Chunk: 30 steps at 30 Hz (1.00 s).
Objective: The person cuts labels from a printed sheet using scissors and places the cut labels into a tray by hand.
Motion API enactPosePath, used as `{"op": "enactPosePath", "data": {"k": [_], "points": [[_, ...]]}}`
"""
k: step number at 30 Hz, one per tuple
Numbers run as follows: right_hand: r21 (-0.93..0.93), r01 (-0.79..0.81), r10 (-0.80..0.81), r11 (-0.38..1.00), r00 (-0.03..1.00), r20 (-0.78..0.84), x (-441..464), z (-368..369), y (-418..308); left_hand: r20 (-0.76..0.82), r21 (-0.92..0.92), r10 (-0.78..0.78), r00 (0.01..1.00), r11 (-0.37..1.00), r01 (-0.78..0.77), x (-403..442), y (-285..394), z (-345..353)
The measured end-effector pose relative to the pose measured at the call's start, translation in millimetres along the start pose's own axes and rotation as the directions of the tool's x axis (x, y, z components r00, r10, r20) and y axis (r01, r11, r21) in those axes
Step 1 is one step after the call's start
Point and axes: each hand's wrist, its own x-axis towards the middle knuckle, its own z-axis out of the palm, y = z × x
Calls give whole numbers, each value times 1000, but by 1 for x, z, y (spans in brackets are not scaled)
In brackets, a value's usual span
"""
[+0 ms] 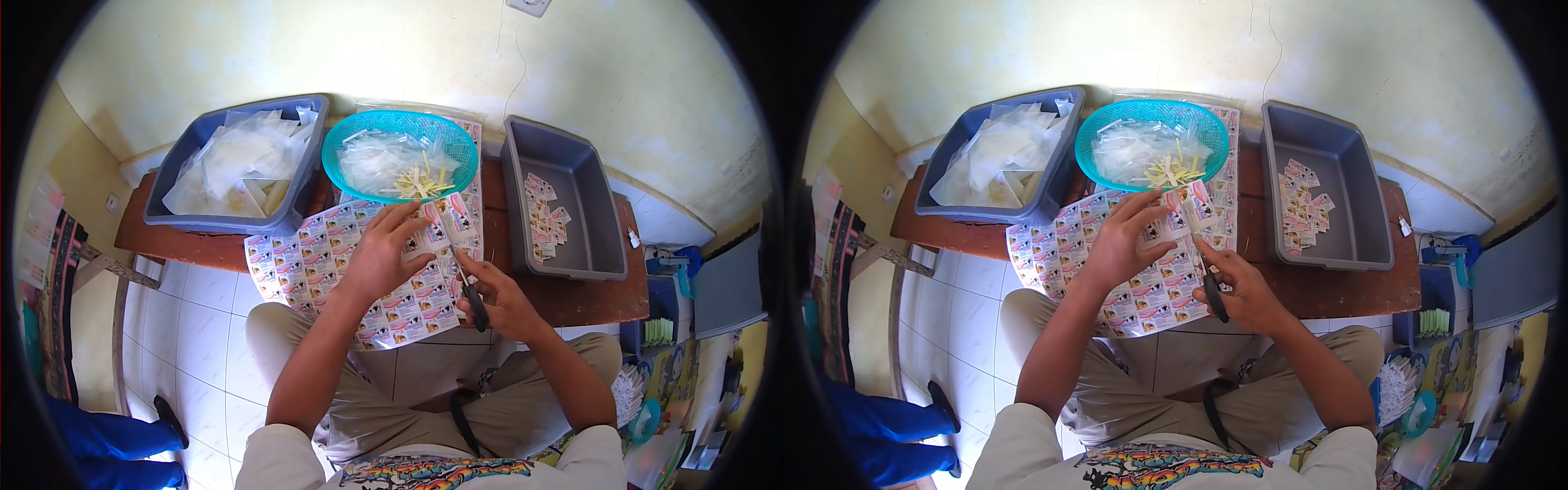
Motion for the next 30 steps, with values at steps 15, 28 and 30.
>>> {"op": "enactPosePath", "data": {"k": [15,28,30], "points": [[-27,-21,21,999,1000,-8,0,0,4,6,-10,3,1000,1000,-3,-6,2,8],[-61,-20,20,998,1000,-2,-1,1,9,4,-17,-14,1000,1000,14,-8,2,8],[-58,-19,18,998,1000,-18,-2,3,9,10,-17,-15,1000,1000,15,-9,2,8]]}}
